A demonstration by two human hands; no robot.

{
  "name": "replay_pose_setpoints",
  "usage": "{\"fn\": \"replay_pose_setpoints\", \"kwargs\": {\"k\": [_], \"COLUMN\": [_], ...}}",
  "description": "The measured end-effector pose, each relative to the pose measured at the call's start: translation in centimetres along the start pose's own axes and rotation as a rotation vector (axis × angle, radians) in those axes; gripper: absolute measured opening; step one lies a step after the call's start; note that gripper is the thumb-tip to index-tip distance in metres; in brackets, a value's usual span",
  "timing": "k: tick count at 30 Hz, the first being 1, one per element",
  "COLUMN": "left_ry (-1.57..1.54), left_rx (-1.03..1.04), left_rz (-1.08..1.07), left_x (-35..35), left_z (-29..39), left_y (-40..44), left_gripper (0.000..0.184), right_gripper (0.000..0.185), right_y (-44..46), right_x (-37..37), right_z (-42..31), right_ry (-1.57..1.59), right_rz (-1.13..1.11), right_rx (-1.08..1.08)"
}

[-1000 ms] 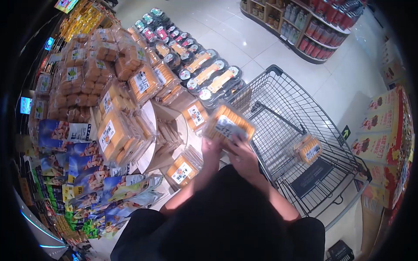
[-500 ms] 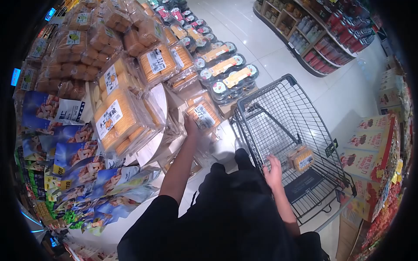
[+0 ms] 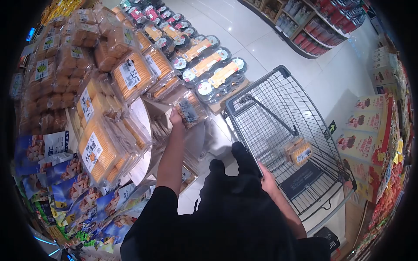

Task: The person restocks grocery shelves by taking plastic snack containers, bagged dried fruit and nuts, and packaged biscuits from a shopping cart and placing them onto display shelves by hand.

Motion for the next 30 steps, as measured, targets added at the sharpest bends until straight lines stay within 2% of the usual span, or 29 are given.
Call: {"fn": "replay_pose_setpoints", "kwargs": {"k": [4,6,7,8,10,12,13,14,15,16,17,18,20,21,23,24,26,27,30], "left_ry": [0.255,0.168,0.151,0.131,0.540,0.926,0.965,0.942,0.826,0.685,0.841,0.831,0.840,0.812,0.971,1.027,1.181,1.196,1.266], "left_rx": [0.076,0.081,0.069,0.061,0.300,0.307,0.312,0.446,0.469,0.433,0.369,0.295,0.140,0.046,0.000,-0.018,-0.111,-0.109,-0.159], "left_rz": [0.118,0.168,0.185,0.203,0.112,0.200,0.155,0.133,0.000,-0.106,-0.256,-0.338,-0.569,-0.669,-0.703,-0.653,-0.606,-0.603,-0.578], "left_x": [0.4,0.1,0.1,0.0,-2.1,2.3,3.6,3.5,3.4,4.7,3.9,4.5,3.2,2.1,-0.1,-2.2,-2.4,-3.0,-3.7], "left_z": [1.7,2.2,2.7,3.5,3.0,7.0,7.9,7.0,6.2,6.2,4.1,3.8,1.8,0.5,-0.3,-1.3,-0.4,-0.2,0.0], "left_y": [1.6,2.2,2.0,2.0,3.6,-4.2,-6.9,-8.0,-9.5,-12.7,-16.2,-19.6,-23.9,-25.4,-28.1,-28.5,-30.0,-30.3,-30.1], "left_gripper": [0.032,0.034,0.033,0.033,0.034,0.037,0.041,0.040,0.035,0.027,0.020,0.016,0.013,0.016,0.016,0.016,0.017,0.017,0.021], "right_gripper": [0.062,0.065,0.067,0.067,0.063,0.056,0.054,0.055,0.055,0.049,0.047,0.050,0.072,0.072,0.103,0.103,0.125,0.128,0.123], "right_y": [0.4,0.2,0.0,0.0,0.4,1.3,2.0,2.6,3.4,4.5,6.3,6.2,6.8,7.4,7.3,7.6,8.5,8.7,9.0], "right_x": [-0.8,-1.7,-2.0,-2.5,-3.4,-4.5,-4.6,-6.1,-7.2,-8.5,-12.2,-14.0,-16.3,-16.9,-17.8,-18.2,-19.0,-19.3,-19.7], "right_z": [-0.4,-1.3,-0.4,-0.4,-0.9,-0.1,3.8,3.3,6.2,9.8,19.9,18.1,28.2,27.8,24.3,23.9,23.7,24.0,24.2], "right_ry": [-0.034,-0.130,-0.005,0.006,0.088,0.054,0.305,0.580,0.690,0.537,0.218,0.277,0.360,0.373,0.150,0.163,0.001,0.008,-0.053], "right_rz": [-0.047,-0.094,-0.115,-0.076,-0.201,-0.285,-0.245,-0.171,-0.035,0.155,0.551,0.818,1.061,1.062,1.254,1.248,1.072,1.049,1.025], "right_rx": [0.008,0.041,0.152,0.171,0.036,0.155,0.207,0.474,0.501,0.452,0.466,0.699,0.607,0.623,1.167,1.182,1.040,1.069,1.143]}}
Point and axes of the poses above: each hand's wrist, its own y-axis towards the middle knuckle, its own x-axis out of the palm, z = x × y, the point moved 2 cm from there along y, towards the middle knuckle
